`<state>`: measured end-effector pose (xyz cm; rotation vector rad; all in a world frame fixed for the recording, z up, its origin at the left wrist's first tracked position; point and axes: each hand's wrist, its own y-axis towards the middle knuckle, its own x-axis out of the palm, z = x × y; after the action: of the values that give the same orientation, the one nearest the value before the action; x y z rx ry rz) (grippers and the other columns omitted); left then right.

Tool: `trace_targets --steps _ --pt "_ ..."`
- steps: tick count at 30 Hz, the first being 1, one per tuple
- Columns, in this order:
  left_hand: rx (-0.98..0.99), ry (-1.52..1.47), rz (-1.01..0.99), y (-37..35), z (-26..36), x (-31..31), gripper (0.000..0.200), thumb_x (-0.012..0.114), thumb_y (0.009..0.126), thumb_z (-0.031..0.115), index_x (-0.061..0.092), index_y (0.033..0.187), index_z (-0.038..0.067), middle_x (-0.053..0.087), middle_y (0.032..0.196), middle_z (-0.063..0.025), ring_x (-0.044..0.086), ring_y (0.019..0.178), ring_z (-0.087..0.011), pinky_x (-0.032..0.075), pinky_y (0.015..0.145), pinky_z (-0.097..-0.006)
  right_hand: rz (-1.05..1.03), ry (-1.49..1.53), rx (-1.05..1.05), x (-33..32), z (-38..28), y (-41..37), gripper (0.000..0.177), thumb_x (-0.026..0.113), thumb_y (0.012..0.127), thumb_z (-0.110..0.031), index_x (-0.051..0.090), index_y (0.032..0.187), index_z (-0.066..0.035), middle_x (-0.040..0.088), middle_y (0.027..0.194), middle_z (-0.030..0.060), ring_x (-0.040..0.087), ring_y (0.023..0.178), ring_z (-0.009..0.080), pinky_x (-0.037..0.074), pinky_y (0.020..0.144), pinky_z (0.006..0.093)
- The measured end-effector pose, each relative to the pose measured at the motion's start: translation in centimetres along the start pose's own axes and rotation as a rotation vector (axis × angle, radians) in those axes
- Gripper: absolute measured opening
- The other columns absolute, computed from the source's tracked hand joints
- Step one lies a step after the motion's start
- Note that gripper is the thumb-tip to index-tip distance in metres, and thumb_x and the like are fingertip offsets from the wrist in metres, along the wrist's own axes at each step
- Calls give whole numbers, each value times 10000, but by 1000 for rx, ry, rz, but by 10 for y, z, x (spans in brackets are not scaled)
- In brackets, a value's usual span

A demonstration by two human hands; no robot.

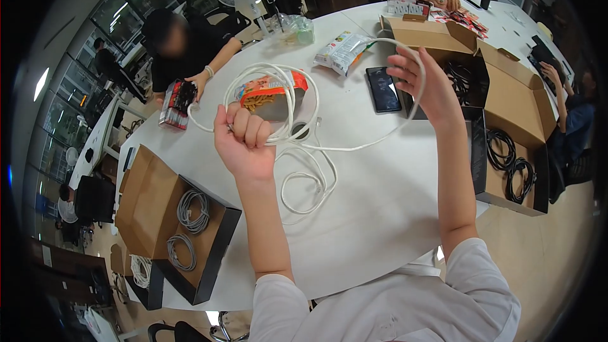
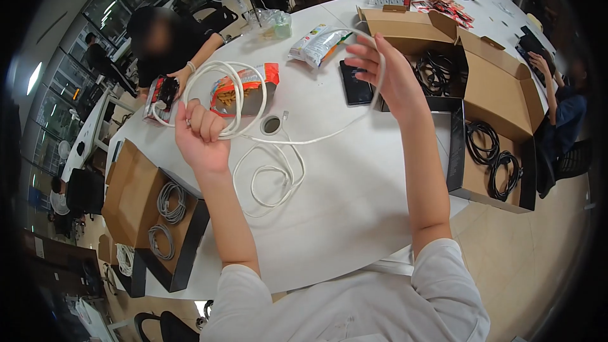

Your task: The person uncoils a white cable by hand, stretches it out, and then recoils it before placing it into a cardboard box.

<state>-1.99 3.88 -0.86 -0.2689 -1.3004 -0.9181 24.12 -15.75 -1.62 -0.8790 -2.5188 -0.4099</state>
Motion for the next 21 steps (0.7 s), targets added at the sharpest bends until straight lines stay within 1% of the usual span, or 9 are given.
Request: trace_targets --steps 3,6,7,10,11,14,17,20,21 --pt "36 -60 15 -1 2 1 326 410 994 277 338 703 149 185 497 50 123 409 -77 142 397 -255 -73 -214 25 5 -1 -5 569 500 975 -403 447 1336 33 622 1183 131 614 1060 179 462 893 317" --pt "76 -92 -7 -4 3 4 339 415 988 281 320 690 151 176 493 49 116 409 -80 139 397 -257 17 -620 -135 16 18 -9 544 524 973 -374 478 1301 57 628 1173 134 606 1066 174 456 905 311" --pt "89 -75 -18 -5 2 4 342 419 986 285 316 688 153 173 492 49 114 408 -80 138 397 -257 40 -783 -289 19 27 -6 519 527 980 -338 482 1297 71 624 1176 136 588 1079 166 442 935 302" --pt "101 -22 24 -8 -7 10 353 437 976 307 309 682 159 166 488 51 111 406 -81 136 396 -261 -52 -573 -368 43 23 -21 492 508 990 -319 488 1293 68 588 1233 136 580 1086 169 439 938 293" --pt "99 -4 54 -9 -13 13 358 444 973 316 308 680 161 164 486 52 110 405 -81 135 396 -263 -141 -507 -315 48 20 -26 476 478 1005 -296 446 1338 43 582 1237 132 587 1068 171 454 914 287" --pt "-16 33 114 -10 -36 16 372 462 962 341 305 674 166 157 481 58 106 403 -81 134 395 -262 -224 -76 -32 72 28 -48 474 439 1016 -318 416 1369 -2 630 1162 141 606 1072 194 482 899 323" --pt "-125 173 143 -14 -66 22 405 433 983 350 313 647 158 263 531 40 236 445 -79 222 428 -252 -234 155 136 88 25 -54 443 458 1011 -333 402 1343 -45 636 996 70 624 881 138 499 800 294" --pt "-93 415 200 -18 -93 35 451 388 1003 409 318 633 161 372 602 23 344 488 -92 291 476 -245 -177 224 157 73 33 -47 348 456 1009 -365 505 1190 -72 521 764 -18 525 615 88 483 644 267" --pt "-61 510 223 -19 -98 39 467 372 1009 429 319 629 162 407 629 16 381 504 -98 312 494 -243 -170 206 165 75 32 -48 318 454 1008 -374 515 1121 -83 448 720 -35 451 571 78 437 594 257"
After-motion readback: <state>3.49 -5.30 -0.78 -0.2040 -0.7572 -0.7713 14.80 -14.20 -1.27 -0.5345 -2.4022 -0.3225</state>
